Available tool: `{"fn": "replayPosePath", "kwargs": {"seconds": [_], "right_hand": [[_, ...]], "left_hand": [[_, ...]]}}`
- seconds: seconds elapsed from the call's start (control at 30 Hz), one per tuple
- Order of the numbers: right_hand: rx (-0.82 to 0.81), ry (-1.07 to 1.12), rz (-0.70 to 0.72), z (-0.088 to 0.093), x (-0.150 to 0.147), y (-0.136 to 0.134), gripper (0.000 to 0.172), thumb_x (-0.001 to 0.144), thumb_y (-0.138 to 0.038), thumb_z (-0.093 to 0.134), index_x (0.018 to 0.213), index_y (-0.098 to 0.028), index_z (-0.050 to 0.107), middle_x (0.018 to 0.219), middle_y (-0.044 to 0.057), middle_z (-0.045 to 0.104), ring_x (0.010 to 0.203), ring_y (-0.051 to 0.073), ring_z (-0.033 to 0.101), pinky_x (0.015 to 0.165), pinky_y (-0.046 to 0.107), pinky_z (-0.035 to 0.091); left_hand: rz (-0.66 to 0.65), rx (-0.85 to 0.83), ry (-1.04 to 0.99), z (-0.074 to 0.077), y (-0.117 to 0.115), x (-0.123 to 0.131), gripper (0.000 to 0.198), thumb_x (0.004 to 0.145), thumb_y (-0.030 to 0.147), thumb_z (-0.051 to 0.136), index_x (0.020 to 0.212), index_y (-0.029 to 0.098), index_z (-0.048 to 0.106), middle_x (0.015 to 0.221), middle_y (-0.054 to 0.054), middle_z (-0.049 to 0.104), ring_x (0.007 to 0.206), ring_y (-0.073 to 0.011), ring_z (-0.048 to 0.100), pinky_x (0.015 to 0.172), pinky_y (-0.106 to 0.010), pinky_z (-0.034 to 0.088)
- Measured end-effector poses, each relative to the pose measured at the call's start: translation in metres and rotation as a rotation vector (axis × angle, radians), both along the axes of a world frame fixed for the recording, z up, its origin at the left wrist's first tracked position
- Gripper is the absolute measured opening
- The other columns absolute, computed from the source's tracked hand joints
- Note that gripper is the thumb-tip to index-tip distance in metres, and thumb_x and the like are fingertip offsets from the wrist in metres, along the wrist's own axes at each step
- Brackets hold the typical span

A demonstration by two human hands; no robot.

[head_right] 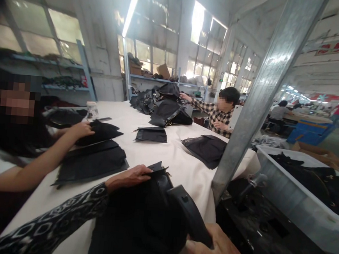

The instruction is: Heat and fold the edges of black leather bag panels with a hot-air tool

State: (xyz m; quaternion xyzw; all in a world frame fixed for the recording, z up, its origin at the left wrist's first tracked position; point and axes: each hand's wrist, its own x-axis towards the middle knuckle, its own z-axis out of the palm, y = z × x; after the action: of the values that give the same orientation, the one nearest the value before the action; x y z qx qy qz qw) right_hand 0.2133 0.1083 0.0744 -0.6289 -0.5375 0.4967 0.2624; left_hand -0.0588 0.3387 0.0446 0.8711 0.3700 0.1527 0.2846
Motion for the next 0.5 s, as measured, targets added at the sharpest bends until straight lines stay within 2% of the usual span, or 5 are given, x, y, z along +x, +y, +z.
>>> {"fn": "replayPosePath", "kwargs": {"seconds": [0.07,0.13,0.3,0.37,0.5], "right_hand": [[-0.043,0.087,0.066,0.004,-0.009,0.001,0.037,0.078,-0.051,0.056,0.089,-0.016,0.058,0.057,-0.001,0.057,0.046,0.012,0.052,0.044,0.021,0.041],[-0.047,0.163,0.126,0.008,-0.019,0.003,0.036,0.077,-0.052,0.056,0.078,-0.016,0.055,0.05,-0.003,0.053,0.039,0.009,0.046,0.039,0.019,0.037],[0.0,0.218,0.192,0.008,-0.039,0.001,0.031,0.076,-0.046,0.057,0.071,-0.016,0.052,0.043,-0.003,0.051,0.032,0.008,0.042,0.034,0.017,0.035],[-0.005,0.24,0.21,0.007,-0.043,0.0,0.029,0.076,-0.044,0.058,0.074,-0.015,0.054,0.045,-0.003,0.052,0.032,0.008,0.043,0.033,0.016,0.035],[0.031,0.205,0.243,0.011,-0.044,0.001,0.027,0.078,-0.04,0.057,0.077,-0.013,0.057,0.046,-0.002,0.053,0.034,0.008,0.046,0.035,0.016,0.035]], "left_hand": [[-0.035,-0.122,-0.051,0.006,-0.022,-0.006,0.026,0.084,0.032,0.048,0.085,0.015,0.069,0.071,-0.002,0.066,0.063,-0.017,0.058,0.057,-0.023,0.042],[-0.038,-0.283,-0.134,0.008,-0.043,-0.008,0.031,0.084,0.035,0.048,0.086,0.012,0.068,0.068,-0.002,0.065,0.056,-0.0149,0.056,0.052,-0.022,0.04],[0.035,-0.855,-0.564,0.002,-0.091,-0.005,0.025,0.075,0.034,0.065,0.083,0.011,0.069,0.071,-0.004,0.068,0.057,-0.0129,0.056,0.056,-0.021,0.041],[0.016,-0.939,-0.631,-0.003,-0.106,-0.002,0.022,0.074,0.032,0.066,0.082,0.011,0.07,0.073,-0.004,0.069,0.058,-0.012,0.058,0.057,-0.021,0.042],[0.001,-0.97,-0.729,-0.011,-0.126,0.0,0.018,0.075,0.028,0.068,0.081,0.011,0.07,0.071,-0.002,0.069,0.056,-0.0094,0.057,0.056,-0.018,0.041]]}}
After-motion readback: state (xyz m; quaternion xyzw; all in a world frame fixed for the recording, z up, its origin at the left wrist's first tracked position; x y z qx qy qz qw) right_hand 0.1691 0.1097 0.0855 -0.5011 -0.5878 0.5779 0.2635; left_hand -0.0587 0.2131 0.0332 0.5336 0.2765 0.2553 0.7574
